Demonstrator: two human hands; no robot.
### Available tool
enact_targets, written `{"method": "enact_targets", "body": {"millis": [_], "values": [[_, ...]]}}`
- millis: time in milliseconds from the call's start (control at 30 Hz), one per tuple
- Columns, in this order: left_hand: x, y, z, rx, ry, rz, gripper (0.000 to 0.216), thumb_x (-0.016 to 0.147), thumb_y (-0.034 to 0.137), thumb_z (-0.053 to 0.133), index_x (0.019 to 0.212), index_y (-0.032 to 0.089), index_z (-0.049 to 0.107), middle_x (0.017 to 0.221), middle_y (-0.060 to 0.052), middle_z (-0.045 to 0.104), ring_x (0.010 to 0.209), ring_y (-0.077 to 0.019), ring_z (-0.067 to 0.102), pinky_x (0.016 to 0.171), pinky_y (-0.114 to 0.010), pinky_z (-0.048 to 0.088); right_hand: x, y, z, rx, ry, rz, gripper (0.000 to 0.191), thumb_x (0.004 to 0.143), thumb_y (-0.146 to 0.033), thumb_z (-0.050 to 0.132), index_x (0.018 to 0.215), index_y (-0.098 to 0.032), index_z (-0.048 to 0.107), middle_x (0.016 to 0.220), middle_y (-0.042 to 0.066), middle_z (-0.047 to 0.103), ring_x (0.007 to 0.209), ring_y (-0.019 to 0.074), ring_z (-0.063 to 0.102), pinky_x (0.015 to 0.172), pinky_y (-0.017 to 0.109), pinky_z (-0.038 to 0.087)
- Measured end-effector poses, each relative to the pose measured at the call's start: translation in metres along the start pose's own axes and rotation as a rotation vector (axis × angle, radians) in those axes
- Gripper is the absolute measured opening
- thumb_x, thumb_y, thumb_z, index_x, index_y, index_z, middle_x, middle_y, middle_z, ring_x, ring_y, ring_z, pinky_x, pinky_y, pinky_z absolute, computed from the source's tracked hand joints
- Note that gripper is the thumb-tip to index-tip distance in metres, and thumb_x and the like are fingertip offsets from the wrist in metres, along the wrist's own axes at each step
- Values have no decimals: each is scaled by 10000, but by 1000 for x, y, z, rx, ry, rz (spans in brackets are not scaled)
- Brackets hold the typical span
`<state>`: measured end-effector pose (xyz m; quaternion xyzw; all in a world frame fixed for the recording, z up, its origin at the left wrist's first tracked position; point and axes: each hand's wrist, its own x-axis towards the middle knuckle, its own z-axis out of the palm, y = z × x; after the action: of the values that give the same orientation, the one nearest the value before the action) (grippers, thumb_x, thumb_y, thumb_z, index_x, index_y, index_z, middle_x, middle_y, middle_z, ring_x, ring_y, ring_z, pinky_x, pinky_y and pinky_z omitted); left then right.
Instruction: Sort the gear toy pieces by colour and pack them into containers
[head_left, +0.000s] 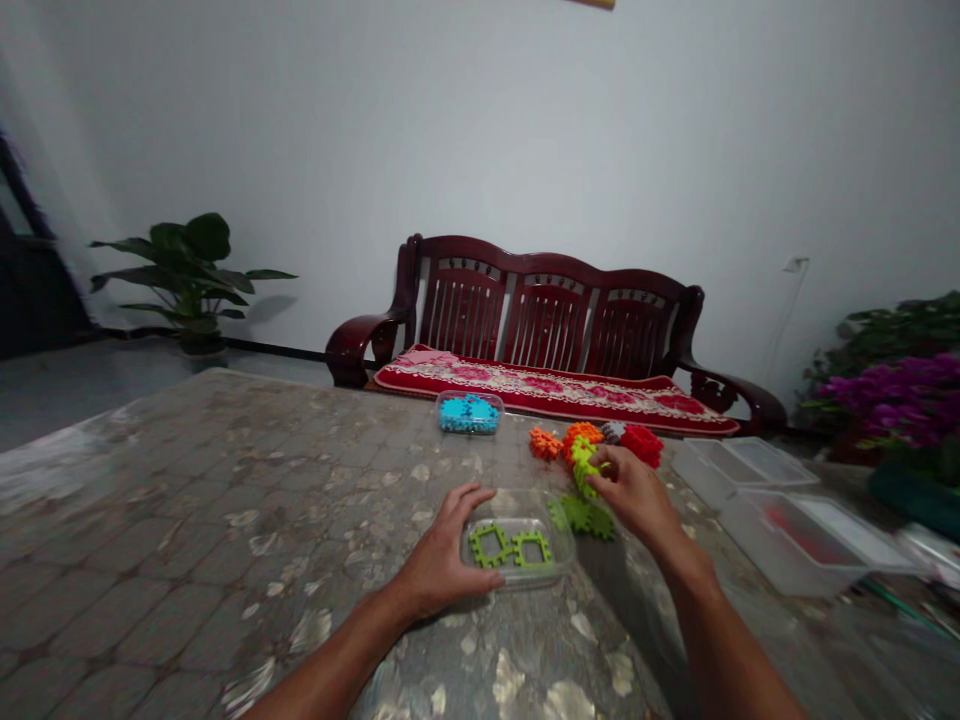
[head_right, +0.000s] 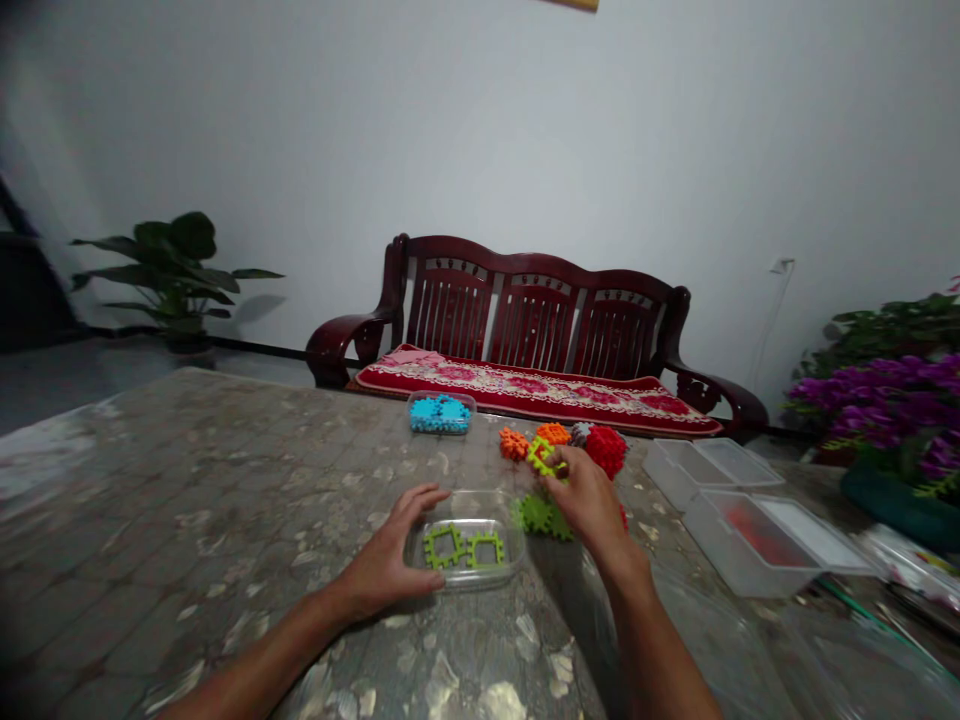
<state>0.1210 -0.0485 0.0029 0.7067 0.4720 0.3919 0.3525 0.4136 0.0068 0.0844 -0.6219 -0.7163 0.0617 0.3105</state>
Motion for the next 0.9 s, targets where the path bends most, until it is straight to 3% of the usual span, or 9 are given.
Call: {"method": "enact_targets", "body": {"millis": [133, 233, 467, 600, 700, 833, 900], "values": [[0, -2, 0, -15, 9, 12, 947, 556, 216, 868, 1447, 239, 547, 1567, -143, 411, 1493, -376, 395, 1250, -529, 320, -9, -22, 2, 216, -261, -142, 125, 705, -188, 683, 824, -218, 657, 940, 2, 703, 898, 189, 638, 798, 277, 442], [0, -3, 0, -22, 9, 28, 952, 564, 225, 871, 1456, 241, 539, 1571, -141, 407, 1493, -376, 390, 1248, -531, 322, -14, -31, 7, 236, -411, -160, 166, 686, -180, 734, 843, -211, 693, 928, -2, 699, 895, 190, 629, 806, 283, 444], [0, -6, 2, -24, 15, 46, 954, 575, 234, 880, 1462, 243, 532, 1570, -138, 406, 1492, -373, 387, 1241, -531, 340, -21, -36, 16, 197, -512, -156, 288, 675, -197, 818, 956, -228, 763, 1017, 13, 744, 980, 232, 648, 858, 308, 455], [0, -5, 2, -19, 12, 46, 958, 568, 226, 878, 1462, 237, 530, 1570, -140, 400, 1492, -371, 389, 1247, -538, 331, -22, -39, 15, 272, -567, -196, 191, 760, -263, 750, 947, -235, 776, 1002, 8, 769, 980, 221, 676, 876, 302, 486], [0, -3, 1, -26, 13, 37, 952, 561, 224, 874, 1453, 234, 538, 1567, -143, 401, 1490, -375, 391, 1243, -534, 338, -15, -33, 14, 316, -491, -140, 190, 826, -316, 648, 936, -210, 761, 944, 26, 780, 910, 218, 698, 832, 308, 519], [0, -1, 1, -22, 4, 33, 946, 569, 225, 868, 1454, 233, 534, 1559, -144, 413, 1490, -373, 391, 1245, -533, 332, -2, -10, 15, 194, -123, 4, 259, 858, -311, 575, 1024, -207, 745, 1036, 58, 783, 934, 232, 717, 863, 335, 522], [0, -1, 1, -18, 11, 31, 943, 571, 214, 858, 1455, 230, 529, 1553, -143, 422, 1486, -368, 397, 1244, -532, 333, 1, 4, 15, 65, -9, 91, 307, 878, -291, 551, 1115, -205, 725, 1107, 72, 775, 938, 229, 723, 864, 335, 517]]}}
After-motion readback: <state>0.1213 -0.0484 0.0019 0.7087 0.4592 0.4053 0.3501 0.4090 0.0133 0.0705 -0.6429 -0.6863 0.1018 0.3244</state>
